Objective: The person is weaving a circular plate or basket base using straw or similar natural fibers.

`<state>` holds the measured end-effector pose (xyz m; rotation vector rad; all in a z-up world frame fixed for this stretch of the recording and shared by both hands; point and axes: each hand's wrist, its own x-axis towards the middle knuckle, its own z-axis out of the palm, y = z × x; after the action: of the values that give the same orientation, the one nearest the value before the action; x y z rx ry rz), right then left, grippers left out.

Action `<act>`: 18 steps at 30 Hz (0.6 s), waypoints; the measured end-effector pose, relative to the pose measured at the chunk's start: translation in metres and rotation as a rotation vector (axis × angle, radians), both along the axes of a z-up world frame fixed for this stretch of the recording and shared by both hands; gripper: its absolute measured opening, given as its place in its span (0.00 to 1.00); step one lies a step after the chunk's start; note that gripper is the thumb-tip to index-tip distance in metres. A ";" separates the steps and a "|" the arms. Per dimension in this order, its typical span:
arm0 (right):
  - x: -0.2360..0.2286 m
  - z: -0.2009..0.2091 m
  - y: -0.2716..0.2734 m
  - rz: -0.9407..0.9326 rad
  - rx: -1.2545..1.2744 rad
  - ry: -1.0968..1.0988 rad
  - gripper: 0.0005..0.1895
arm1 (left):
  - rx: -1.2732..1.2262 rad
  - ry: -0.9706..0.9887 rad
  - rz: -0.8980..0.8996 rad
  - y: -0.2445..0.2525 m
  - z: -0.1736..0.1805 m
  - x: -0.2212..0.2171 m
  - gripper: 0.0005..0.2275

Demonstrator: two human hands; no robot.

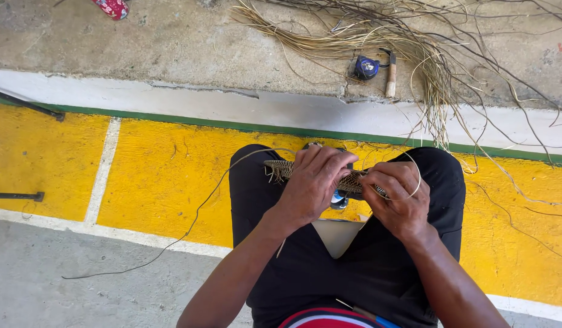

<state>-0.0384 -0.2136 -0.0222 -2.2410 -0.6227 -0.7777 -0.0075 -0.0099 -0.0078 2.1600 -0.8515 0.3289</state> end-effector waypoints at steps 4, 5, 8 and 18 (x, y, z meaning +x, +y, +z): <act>0.002 0.015 -0.004 -0.011 0.015 0.057 0.16 | -0.019 -0.010 -0.009 0.002 0.000 -0.001 0.11; 0.004 0.021 -0.008 0.012 0.004 0.114 0.16 | -0.025 -0.001 -0.026 0.004 0.002 0.000 0.10; 0.031 0.032 -0.042 0.347 0.083 0.454 0.15 | -0.023 -0.001 -0.011 0.005 0.002 -0.004 0.07; 0.081 0.078 -0.017 0.497 -0.510 0.740 0.13 | -0.002 -0.075 0.092 0.007 0.007 -0.010 0.05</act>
<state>0.0427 -0.2301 0.0556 -2.4101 -1.0015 0.5009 -0.0180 -0.0026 -0.0012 2.2006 -0.7937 0.4596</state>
